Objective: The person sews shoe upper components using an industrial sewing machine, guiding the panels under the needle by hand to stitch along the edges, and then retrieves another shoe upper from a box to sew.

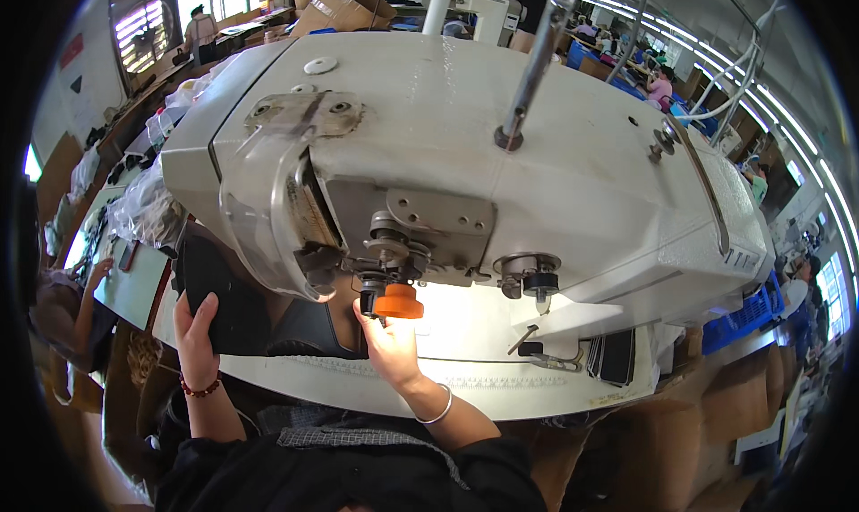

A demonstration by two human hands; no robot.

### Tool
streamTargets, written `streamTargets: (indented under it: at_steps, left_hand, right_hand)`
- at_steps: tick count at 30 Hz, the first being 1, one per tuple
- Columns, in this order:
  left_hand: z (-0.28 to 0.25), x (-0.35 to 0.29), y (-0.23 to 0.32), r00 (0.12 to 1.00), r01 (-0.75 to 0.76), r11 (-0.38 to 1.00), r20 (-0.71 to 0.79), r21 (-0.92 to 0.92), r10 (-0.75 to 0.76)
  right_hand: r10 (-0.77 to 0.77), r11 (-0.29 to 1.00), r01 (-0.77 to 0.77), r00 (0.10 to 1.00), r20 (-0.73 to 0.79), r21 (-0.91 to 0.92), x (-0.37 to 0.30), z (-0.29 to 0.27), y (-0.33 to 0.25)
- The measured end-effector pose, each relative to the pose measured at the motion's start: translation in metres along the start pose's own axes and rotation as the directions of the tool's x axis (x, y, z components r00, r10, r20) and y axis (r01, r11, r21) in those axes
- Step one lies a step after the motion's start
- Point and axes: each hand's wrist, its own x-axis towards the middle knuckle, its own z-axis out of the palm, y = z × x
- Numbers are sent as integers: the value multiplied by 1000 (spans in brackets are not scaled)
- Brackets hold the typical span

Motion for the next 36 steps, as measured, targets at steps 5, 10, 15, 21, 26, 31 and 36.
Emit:
streamTargets:
  at_steps: [5, 10, 15, 21, 26, 31, 36]
  left_hand:
    - [2, 3, 3, 1000, 5, 1000, 11, -5, -5]
    - [3, 6, 6, 996, -29, 998, 82, 53, 24]
    - [3, 12, 13, 995, -4, 1000, 96, 20, 2]
    - [7, 6, 16, 992, -21, 999, 122, 38, 16]
    - [7, 4, 16, 985, -63, 997, 164, 51, 54]
    - [8, 7, 15, 994, -27, 999, 109, 25, 24]
    - [0, 10, 14, 993, -17, 1000, 120, 26, 14]
  right_hand:
    - [71, 989, -76, 996, -47, -128, 2, 0, -4]
    - [-3, 990, -2, 1000, -31, -142, 4, -2, 3]
    - [-98, 982, 90, 994, -38, -166, 3, 8, 2]
    - [31, 999, -35, 995, -90, -34, 1, -2, 18]
    - [109, 993, -112, 992, -60, -36, 1, -13, 21]
    - [12, 1000, -13, 996, -86, -4, 3, 1, 9]
    - [130, 979, -132, 991, -22, -153, 3, -5, 19]
